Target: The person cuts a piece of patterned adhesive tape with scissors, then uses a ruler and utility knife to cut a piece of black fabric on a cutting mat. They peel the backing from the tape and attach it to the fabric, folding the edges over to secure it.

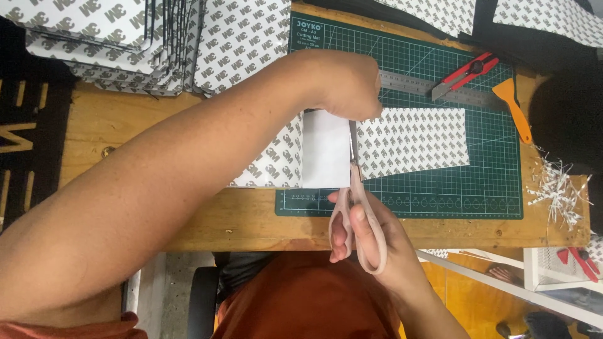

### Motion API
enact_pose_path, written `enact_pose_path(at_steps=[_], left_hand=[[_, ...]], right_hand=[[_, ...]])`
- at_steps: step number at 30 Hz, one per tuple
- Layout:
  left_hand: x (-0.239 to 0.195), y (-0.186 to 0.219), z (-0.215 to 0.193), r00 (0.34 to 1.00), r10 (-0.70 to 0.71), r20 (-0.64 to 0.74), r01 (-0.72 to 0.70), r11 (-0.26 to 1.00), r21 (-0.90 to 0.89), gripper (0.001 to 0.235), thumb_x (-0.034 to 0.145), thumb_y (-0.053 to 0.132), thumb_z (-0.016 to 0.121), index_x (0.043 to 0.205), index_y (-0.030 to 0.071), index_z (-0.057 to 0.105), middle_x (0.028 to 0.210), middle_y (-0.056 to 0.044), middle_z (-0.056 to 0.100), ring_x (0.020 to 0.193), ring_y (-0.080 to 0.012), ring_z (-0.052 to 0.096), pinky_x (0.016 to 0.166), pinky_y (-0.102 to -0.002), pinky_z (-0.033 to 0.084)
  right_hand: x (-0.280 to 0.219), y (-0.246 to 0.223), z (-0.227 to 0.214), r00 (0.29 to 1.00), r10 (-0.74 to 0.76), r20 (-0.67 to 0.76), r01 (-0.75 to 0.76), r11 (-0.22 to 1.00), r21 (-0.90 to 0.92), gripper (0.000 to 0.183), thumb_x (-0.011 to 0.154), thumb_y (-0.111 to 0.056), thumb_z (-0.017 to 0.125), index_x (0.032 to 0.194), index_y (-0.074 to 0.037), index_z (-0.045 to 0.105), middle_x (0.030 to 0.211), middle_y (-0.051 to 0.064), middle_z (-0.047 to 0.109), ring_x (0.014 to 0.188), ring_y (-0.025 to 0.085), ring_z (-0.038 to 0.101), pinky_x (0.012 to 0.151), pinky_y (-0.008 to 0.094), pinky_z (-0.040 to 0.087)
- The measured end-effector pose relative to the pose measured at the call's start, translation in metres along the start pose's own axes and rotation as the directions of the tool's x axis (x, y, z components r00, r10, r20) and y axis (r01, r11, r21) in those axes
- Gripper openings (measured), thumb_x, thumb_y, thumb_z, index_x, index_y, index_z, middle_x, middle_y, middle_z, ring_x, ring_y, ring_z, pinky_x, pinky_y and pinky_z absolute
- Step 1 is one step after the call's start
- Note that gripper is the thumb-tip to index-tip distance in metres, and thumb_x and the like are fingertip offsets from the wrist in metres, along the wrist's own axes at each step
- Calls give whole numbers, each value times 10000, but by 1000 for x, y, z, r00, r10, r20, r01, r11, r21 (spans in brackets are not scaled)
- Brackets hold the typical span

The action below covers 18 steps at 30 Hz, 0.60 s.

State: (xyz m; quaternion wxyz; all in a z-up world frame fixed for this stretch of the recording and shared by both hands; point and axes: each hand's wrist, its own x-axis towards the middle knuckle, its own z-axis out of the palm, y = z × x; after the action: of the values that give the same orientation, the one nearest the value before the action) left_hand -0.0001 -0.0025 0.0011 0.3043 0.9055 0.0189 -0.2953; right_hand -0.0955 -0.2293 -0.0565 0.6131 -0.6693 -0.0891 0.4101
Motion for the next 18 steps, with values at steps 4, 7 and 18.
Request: enact_pose_path(at_steps=[4,7,18], left_hand=[[-5,1,-2,1000,-12,2,12,1000,6,237,893,179,466,675,158,377,655,5,352,586,-170,300,518,-352,195],[-6,1,-2,1000,-3,6,3,1000,-18,248,891,160,458,669,159,348,643,5,316,581,-168,265,524,-354,175],[3,-1,0,1000,25,8,-25,999,22,238,934,233,472,715,140,467,691,-7,438,617,-181,375,521,-357,250]], right_hand=[[-1,-2,1,1000,11,-14,-11,1000,-18,632,921,-489,567,1264,39,618,705,114,584,562,210,568,543,375,591],[-1,-1,1,1000,-3,-6,3,1000,-9,608,934,-472,567,1264,36,611,698,104,583,560,197,564,536,368,583],[-1,-4,0,1000,-7,-5,7,1000,-28,630,925,-488,566,1261,42,614,713,117,598,574,208,557,557,377,593]])
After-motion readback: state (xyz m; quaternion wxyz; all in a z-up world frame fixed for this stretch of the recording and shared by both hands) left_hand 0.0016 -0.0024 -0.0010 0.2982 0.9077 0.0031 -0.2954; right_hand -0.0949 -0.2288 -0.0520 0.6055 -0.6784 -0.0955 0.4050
